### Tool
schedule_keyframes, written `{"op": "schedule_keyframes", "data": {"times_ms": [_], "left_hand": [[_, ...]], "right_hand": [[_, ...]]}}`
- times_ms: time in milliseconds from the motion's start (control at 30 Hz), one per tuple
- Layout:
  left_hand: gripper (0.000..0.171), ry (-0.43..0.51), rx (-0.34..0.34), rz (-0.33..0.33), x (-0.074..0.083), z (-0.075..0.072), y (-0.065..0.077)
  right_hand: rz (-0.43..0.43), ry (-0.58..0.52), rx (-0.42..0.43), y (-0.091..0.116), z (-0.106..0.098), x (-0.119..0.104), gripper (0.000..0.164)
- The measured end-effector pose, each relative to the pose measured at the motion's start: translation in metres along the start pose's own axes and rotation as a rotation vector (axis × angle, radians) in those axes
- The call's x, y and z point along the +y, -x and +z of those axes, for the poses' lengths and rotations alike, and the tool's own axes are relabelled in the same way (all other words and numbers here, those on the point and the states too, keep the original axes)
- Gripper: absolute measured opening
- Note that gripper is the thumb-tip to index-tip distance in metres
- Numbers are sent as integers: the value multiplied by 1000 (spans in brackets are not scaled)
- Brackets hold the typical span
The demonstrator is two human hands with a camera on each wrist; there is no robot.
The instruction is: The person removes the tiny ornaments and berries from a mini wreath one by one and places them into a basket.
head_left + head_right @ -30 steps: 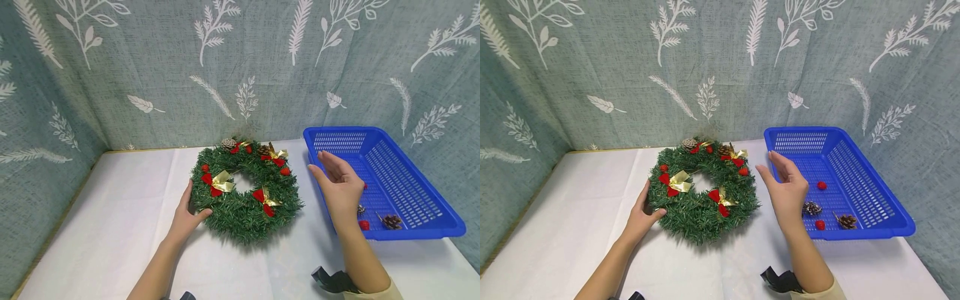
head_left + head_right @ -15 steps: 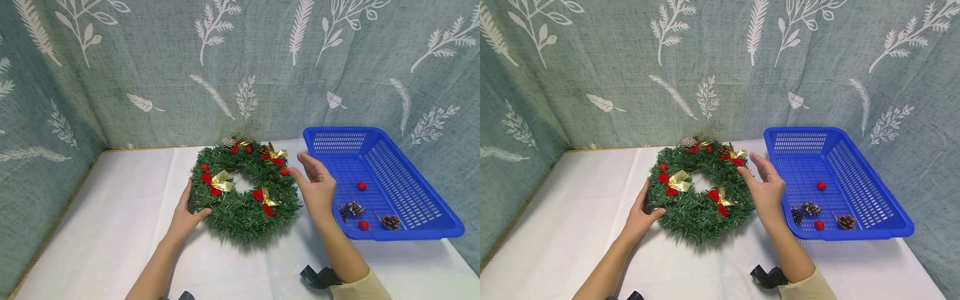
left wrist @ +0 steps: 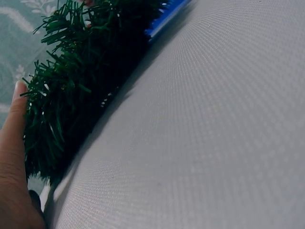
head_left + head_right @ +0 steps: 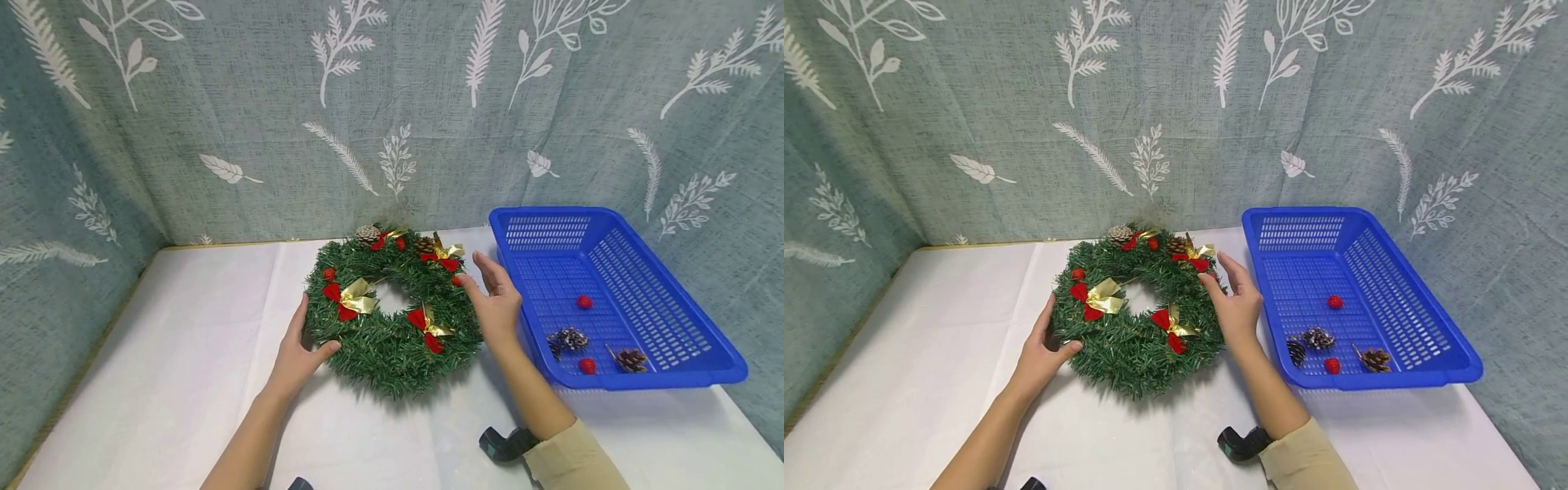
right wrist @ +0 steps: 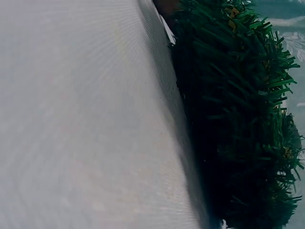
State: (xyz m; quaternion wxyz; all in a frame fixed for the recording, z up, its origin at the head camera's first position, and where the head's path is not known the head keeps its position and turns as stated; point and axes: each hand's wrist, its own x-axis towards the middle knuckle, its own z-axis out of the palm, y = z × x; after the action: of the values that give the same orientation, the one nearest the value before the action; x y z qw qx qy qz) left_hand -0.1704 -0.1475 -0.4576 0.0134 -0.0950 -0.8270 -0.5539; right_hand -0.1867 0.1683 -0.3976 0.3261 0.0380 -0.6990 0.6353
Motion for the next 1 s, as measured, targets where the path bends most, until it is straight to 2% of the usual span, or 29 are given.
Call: {"op": "schedule_keyframes", "data": {"times_ms": [200,467,733,1000], "left_hand": [[104,0,-5,-4,-2,0,-1],[105,2,-8,-8,-3,0,-3],[105,2,-22,-30,-3,-1,-5],[105,-5,-2,-5,-3,0,-2]], "right_hand": [[93,60,-15,-2,0,14,48],[148,159,-85,-3,2,30,49],[219,286,-119,-6,4,33,51],[243,340,-129,-7,3,30,44]]}}
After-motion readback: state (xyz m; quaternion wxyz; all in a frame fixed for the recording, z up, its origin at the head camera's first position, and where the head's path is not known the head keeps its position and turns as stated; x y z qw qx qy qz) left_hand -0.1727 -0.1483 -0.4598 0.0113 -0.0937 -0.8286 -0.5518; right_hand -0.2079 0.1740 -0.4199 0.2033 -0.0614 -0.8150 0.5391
